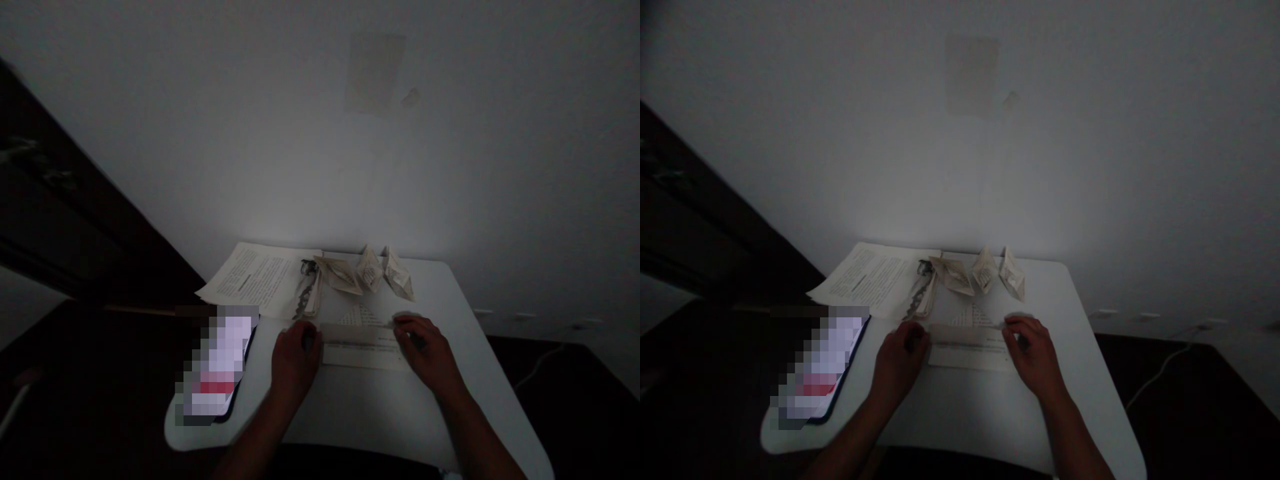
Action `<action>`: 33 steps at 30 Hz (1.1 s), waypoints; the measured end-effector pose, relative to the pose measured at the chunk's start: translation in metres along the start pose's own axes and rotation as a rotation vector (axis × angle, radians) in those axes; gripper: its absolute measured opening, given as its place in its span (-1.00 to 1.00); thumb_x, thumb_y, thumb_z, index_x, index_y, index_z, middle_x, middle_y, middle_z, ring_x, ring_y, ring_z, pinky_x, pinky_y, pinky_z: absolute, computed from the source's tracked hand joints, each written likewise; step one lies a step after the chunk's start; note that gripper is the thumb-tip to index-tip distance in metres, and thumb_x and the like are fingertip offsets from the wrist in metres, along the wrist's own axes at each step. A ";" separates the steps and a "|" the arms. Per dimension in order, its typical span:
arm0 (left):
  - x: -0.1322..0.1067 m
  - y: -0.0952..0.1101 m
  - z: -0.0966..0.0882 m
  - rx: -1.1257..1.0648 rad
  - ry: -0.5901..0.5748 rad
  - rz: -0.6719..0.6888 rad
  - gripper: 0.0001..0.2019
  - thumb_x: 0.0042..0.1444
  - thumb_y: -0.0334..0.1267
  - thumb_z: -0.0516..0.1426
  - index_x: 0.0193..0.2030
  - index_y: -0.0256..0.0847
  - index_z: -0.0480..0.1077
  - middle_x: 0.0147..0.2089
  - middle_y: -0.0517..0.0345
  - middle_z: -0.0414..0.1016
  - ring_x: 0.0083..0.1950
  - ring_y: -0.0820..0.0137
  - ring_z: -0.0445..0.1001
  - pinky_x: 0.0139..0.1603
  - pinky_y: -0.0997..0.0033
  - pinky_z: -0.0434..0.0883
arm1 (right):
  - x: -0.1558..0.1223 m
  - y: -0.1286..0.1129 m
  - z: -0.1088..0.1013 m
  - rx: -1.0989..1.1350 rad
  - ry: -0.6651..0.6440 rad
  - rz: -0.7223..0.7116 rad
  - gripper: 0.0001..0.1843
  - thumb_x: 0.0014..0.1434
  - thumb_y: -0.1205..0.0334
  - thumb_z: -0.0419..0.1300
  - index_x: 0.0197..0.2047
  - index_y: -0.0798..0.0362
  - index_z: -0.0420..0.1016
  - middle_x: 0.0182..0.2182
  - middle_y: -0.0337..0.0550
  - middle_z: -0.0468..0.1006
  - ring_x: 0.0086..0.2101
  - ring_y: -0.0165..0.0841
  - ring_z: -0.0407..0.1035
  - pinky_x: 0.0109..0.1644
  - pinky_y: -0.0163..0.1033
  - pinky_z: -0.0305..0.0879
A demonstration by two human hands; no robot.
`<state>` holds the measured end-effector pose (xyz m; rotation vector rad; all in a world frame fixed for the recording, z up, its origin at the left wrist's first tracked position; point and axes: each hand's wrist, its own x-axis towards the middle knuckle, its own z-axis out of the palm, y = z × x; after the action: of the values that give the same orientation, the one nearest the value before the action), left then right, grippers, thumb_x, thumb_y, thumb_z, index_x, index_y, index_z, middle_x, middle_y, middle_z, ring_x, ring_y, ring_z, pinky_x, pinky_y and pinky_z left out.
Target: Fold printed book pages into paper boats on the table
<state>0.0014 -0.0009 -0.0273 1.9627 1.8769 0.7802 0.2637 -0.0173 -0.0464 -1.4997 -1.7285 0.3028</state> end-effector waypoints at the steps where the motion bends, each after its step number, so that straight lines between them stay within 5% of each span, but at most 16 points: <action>1: 0.000 0.000 0.000 0.001 0.001 0.002 -0.87 0.09 -0.22 0.03 -0.33 -0.20 0.35 -0.37 0.13 0.49 -0.30 0.30 0.40 -0.30 0.36 0.28 | 0.000 -0.001 0.000 0.008 -0.001 0.010 -0.85 0.15 0.13 0.12 -0.38 -0.01 0.44 -0.21 -0.08 0.52 -0.14 -0.23 0.37 -0.03 -0.07 0.26; 33: 0.000 0.002 -0.001 -0.045 -0.018 -0.002 -0.87 0.07 -0.21 0.05 -0.31 -0.19 0.36 -0.36 0.14 0.50 -0.29 0.30 0.41 -0.25 0.31 0.32 | -0.002 -0.004 -0.002 -0.026 -0.017 0.195 -0.69 0.16 -0.01 0.05 -0.37 0.03 0.44 -0.45 -0.15 0.49 -0.41 -0.30 0.37 -0.34 -0.24 0.29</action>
<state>0.0022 -0.0008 -0.0253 1.9347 1.8350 0.7949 0.2623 -0.0211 -0.0432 -1.6923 -1.6072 0.3961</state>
